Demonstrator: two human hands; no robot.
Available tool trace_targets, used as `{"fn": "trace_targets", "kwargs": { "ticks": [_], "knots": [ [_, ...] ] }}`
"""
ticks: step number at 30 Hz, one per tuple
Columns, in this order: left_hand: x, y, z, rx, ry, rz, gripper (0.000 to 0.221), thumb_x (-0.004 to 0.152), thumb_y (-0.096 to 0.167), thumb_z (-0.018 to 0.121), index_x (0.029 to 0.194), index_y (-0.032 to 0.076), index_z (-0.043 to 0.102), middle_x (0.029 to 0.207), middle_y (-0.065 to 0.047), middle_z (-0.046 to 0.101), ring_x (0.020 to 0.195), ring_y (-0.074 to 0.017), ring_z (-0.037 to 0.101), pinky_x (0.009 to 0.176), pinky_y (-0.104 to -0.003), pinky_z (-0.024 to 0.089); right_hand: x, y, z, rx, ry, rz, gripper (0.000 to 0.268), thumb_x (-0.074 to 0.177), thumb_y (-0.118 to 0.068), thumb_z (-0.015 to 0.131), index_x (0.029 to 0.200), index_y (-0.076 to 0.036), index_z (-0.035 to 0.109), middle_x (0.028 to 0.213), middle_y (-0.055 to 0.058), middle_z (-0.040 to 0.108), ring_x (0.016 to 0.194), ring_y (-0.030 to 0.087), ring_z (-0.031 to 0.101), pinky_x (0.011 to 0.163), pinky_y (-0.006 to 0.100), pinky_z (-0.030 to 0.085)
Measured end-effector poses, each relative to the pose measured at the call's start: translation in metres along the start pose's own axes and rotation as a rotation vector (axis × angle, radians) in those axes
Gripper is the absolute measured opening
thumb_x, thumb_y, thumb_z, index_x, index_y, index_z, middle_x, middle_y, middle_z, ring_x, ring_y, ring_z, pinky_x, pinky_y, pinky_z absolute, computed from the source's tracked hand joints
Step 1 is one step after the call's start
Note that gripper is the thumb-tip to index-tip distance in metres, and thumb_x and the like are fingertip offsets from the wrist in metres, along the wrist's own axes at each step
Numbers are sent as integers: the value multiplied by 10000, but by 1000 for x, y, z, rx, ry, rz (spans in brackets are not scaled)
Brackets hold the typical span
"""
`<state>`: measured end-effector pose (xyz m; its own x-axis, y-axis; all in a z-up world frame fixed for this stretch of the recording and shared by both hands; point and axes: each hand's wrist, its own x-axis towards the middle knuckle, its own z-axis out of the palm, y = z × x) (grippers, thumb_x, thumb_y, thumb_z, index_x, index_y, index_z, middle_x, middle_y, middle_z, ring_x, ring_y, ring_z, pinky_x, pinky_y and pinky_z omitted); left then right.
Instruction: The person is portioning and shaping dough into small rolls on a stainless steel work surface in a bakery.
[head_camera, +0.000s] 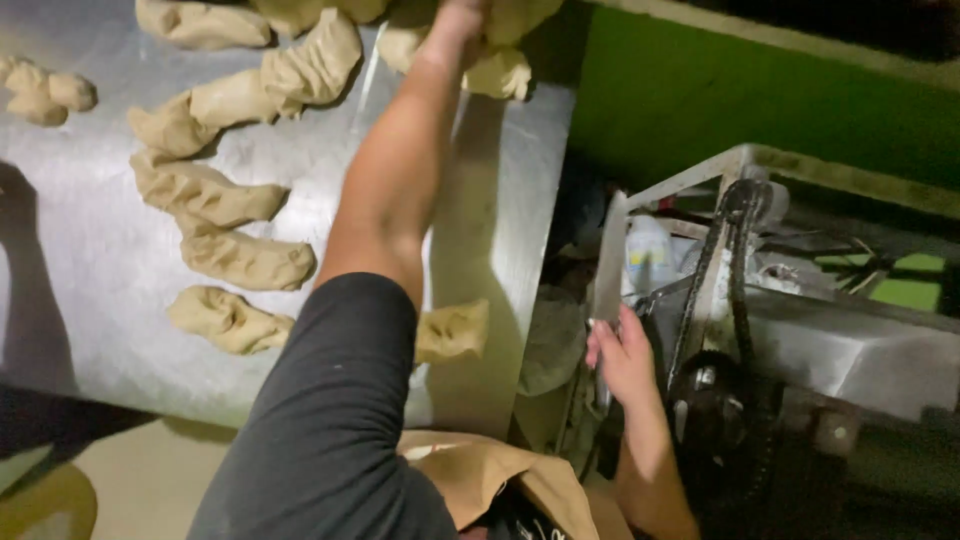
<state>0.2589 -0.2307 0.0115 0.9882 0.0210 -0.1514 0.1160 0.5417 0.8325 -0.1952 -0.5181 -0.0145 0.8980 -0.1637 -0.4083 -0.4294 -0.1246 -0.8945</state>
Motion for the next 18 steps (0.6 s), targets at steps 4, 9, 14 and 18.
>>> {"fn": "trace_targets", "kwargs": {
  "ticks": [4, 9, 14, 18],
  "knots": [
    [-63, 42, -71, 340, 26, 163, 609, 841, 203, 953, 1336, 86, 619, 1322, -202, 633, 1117, -380, 733, 952, -472, 640, 28, -91, 43, -412, -129, 45, 466, 1044, -242, 576, 1508, -204, 546, 885, 152, 746, 718, 243, 744, 671, 397, 620],
    [-301, 121, -175, 1112, -5, 298, 594, 907, 398, 891, 1363, 109, 641, 1281, -145, 701, 1238, -337, 641, 1049, -473, 521, 123, -135, 114, -1100, -227, -763, 400, 1053, -336, 597, 1409, -182, 694, 1015, 252, 740, 990, 466, 707, 870, 567, 546],
    [-491, 151, -195, 1356, 179, 40, 355, 925, 354, 696, 1209, 142, 682, 1189, -100, 698, 1107, -311, 642, 924, -433, 467, 64, -206, 166, -1019, -255, -1227, 434, 917, -159, 734, 1325, -33, 659, 1204, 204, 643, 1007, 428, 577, 819, 561, 513],
    [-536, 124, -174, 1470, -265, 273, 744, 840, 479, 751, 1417, 54, 551, 1411, -209, 595, 1162, -422, 590, 952, -544, 469, -6, -136, 172, -943, -734, -837, 937, 666, -584, 880, 1397, -56, 629, 1439, 256, 580, 1407, 392, 487, 1169, 502, 365]
  ]
}}
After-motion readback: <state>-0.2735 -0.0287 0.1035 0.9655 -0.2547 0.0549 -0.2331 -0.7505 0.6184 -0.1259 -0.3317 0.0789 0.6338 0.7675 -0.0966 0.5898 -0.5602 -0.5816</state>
